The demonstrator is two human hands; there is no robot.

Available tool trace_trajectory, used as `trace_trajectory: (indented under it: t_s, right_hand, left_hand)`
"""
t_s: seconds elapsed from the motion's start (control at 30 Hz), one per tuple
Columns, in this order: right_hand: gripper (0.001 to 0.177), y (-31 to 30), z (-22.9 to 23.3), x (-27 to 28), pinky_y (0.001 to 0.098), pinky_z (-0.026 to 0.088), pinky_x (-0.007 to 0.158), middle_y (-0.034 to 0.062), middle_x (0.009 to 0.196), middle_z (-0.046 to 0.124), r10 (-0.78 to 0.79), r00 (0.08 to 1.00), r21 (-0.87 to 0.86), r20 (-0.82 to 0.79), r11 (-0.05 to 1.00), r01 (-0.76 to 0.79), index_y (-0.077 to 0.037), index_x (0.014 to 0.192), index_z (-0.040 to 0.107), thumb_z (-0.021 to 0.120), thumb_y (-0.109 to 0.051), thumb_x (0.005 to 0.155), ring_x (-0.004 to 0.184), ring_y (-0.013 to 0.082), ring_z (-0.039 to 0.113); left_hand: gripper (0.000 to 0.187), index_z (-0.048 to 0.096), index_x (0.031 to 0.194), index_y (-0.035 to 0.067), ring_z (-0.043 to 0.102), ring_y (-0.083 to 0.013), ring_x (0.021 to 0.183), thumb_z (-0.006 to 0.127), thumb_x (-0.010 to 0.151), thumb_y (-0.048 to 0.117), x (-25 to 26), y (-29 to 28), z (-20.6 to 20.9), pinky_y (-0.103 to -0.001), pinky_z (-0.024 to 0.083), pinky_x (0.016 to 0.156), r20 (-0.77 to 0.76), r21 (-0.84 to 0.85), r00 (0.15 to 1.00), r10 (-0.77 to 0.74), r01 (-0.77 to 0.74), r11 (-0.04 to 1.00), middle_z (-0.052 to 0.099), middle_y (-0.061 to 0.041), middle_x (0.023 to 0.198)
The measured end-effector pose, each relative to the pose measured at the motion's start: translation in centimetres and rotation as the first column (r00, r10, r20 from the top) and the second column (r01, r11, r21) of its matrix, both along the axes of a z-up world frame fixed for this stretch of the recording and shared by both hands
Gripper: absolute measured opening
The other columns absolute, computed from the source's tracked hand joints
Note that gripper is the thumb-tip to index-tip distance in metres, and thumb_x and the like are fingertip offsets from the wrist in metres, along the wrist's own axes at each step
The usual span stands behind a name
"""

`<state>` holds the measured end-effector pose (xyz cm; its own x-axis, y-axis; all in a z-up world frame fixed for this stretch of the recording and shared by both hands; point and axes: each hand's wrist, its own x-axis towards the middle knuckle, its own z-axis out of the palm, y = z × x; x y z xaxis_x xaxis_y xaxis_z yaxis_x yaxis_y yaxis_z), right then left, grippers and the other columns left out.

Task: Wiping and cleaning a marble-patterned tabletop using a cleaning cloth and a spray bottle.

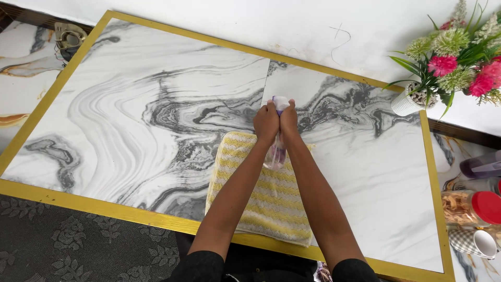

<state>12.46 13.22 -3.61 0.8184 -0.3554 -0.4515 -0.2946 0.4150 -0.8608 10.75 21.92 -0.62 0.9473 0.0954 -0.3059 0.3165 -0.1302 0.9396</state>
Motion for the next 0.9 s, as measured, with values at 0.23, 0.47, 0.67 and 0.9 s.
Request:
trace_trajectory:
  t_s: [0.23, 0.47, 0.67, 0.9]
  right_hand:
    - [0.060, 1.5, 0.2, 0.0, 0.0363, 0.054, 0.076, 0.0120, 0.102, 0.067, 0.118, 0.992, -0.091, 0.051, 0.989, -0.113, 0.000, 0.119, 0.064, 0.032, -0.050, 0.107, 0.089, 0.0206, 0.063]
    - [0.057, 13.3, 0.7, 0.3, 0.0339, 0.055, 0.083, 0.0124, 0.105, 0.070, 0.407, 0.894, -0.108, 0.188, 0.913, -0.393, 0.001, 0.122, 0.065, 0.036, -0.045, 0.107, 0.094, 0.0202, 0.065]
    - [0.049, 23.4, 0.5, -1.5, 0.0342, 0.052, 0.089, 0.0104, 0.108, 0.071, 0.542, 0.823, -0.032, 0.172, 0.838, -0.545, -0.001, 0.119, 0.066, 0.040, -0.041, 0.106, 0.097, 0.0202, 0.066]
    - [0.058, 25.8, 1.4, -1.8, 0.0369, 0.054, 0.083, 0.0111, 0.101, 0.072, 0.660, 0.744, -0.097, 0.103, 0.751, -0.653, -0.002, 0.110, 0.068, 0.029, -0.044, 0.107, 0.090, 0.0205, 0.068]
  left_hand:
    - [0.063, 0.071, 0.109, 0.004, 0.067, -0.0404, 0.101, 0.032, 0.102, 0.053, 0.2, 1.2, -1.3, -0.052, 0.047, 0.091, 0.038, -0.039, 0.998, 0.052, -0.051, 0.998, 0.072, -0.022, 0.106]
    - [0.054, 0.068, 0.118, 0.007, 0.067, -0.0438, 0.099, 0.037, 0.103, 0.049, -2.5, 12.5, -0.1, -0.051, 0.049, 0.089, 0.227, -0.136, 0.905, 0.359, -0.335, 0.932, 0.072, -0.025, 0.106]
    - [0.049, 0.066, 0.109, 0.003, 0.069, -0.0416, 0.091, 0.041, 0.102, 0.045, -5.0, 20.9, -0.8, -0.048, 0.050, 0.084, 0.147, -0.165, 0.800, 0.582, -0.560, 0.812, 0.073, -0.025, 0.099]
    - [0.053, 0.065, 0.101, -0.002, 0.068, -0.0415, 0.091, 0.044, 0.101, 0.047, -5.4, 22.6, -1.2, -0.048, 0.050, 0.084, 0.076, -0.156, 0.726, 0.683, -0.668, 0.728, 0.072, -0.028, 0.096]
